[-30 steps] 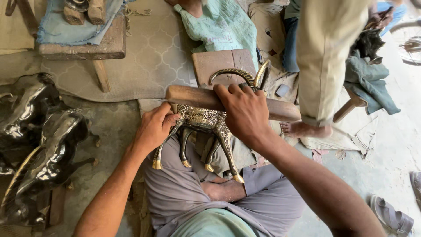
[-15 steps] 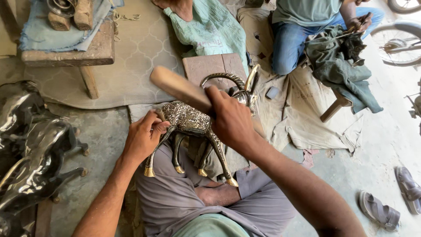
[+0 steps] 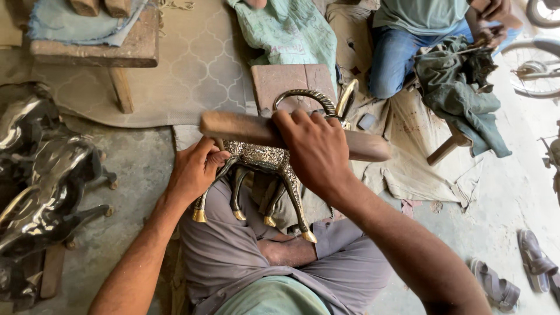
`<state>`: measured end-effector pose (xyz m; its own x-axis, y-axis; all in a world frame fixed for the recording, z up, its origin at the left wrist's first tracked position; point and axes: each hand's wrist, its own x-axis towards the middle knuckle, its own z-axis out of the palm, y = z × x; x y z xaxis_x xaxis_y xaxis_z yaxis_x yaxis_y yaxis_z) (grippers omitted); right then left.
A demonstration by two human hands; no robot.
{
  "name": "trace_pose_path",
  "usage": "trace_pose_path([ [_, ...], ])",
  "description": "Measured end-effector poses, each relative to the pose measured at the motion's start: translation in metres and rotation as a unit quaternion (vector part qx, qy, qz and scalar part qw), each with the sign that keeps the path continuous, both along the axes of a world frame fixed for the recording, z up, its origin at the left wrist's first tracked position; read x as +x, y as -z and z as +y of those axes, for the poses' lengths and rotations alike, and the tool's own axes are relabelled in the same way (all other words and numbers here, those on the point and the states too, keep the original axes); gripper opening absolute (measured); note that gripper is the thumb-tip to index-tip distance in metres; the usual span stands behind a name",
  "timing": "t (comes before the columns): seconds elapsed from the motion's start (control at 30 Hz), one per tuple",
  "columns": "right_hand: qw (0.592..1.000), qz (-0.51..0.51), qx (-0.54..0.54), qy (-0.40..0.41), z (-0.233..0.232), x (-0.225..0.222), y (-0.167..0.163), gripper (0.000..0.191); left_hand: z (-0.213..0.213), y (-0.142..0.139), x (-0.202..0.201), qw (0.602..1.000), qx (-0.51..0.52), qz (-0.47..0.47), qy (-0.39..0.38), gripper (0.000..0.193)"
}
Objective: The person sits cross-legged on the floor and uses a wooden mallet and metal chisel to shape and refine a silver-colored metal goat statue. They repeatedly strike the chisel against the statue's body and legs, repositioning the statue as needed to access different areas.
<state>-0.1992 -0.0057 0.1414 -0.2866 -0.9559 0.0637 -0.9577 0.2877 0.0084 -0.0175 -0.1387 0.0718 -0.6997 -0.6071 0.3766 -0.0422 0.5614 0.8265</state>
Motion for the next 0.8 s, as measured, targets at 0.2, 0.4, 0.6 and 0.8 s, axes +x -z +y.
trace_pose_path([
  [0.2, 0.999, 0.033, -0.004, -0.011, -0.004, 0.005, -0.008, 0.030, -0.003, 0.000, 0.004, 1.000, 0.008, 0.023, 0.012, 0.020],
  [0.4, 0.999, 0.013, 0.030, 0.002, -0.010, 0.008, -0.008, 0.027, -0.004, 0.000, 0.006, 1.000, 0.016, 0.009, 0.005, 0.021],
  [0.6, 0.999, 0.037, 0.010, -0.016, -0.012, 0.010, -0.009, 0.025, -0.004, -0.001, 0.008, 0.999, 0.037, 0.023, 0.013, 0.024],
  [0.8, 0.997, 0.030, 0.064, 0.001, -0.021, 0.012, -0.015, 0.023, -0.005, -0.002, 0.009, 0.996, 0.094, -0.003, 0.010, 0.026],
])
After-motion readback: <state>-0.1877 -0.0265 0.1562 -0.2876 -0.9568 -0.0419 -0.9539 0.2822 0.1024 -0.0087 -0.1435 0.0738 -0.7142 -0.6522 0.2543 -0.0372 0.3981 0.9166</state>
